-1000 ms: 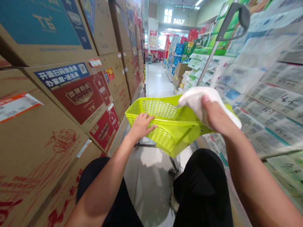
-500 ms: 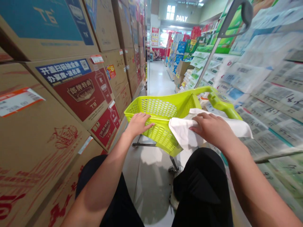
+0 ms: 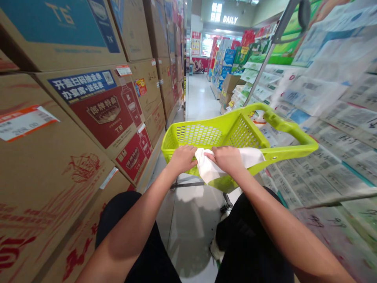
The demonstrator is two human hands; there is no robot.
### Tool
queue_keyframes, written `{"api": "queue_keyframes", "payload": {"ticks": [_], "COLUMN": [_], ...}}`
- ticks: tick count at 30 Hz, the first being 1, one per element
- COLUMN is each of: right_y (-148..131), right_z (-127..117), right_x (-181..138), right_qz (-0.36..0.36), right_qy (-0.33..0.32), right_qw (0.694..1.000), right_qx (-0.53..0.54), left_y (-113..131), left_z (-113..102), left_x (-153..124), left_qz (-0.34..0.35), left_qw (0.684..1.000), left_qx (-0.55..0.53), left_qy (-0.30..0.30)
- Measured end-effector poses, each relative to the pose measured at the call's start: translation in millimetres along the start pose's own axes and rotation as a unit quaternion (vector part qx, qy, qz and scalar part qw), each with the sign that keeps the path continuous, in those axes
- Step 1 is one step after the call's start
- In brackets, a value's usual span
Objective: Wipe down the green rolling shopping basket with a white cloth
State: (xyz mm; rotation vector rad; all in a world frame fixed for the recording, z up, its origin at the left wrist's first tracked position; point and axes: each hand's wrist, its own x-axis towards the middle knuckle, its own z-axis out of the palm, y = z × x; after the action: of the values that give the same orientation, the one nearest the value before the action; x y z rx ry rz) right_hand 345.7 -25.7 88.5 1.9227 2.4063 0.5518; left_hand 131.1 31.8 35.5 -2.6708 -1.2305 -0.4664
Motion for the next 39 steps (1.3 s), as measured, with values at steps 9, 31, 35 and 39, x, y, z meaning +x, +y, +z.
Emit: {"api": "queue_keyframes", "payload": {"ticks": [9,31,35,39], "right_y": [18,135,112,72], "right_z": [12,23,33,36], "right_x": [-4,-47,-38,-26], "right_qz": [0.022,0.219,0.217,0.157], "right_qy": [0.112,0.238,0.223,0.178], "right_qw": [0.993,0.946,0.95,0.971], "right_qx": [0.011,-0.021,-0.013,-0.025], "left_y": [-72,-66,-60,-51], "left_z": [2,11,10,8], "left_x": [-9,-4,-5,-6], "left_qz": [-0.194,-0.206,-0.197,-0.187], "left_qw": [0.977,0.976,0.978,0.98], "left_qx": [-0.015,0.007,0.018,0.02], "left_qy": [-0.085,-0.075,-0.072,-0.07]}}
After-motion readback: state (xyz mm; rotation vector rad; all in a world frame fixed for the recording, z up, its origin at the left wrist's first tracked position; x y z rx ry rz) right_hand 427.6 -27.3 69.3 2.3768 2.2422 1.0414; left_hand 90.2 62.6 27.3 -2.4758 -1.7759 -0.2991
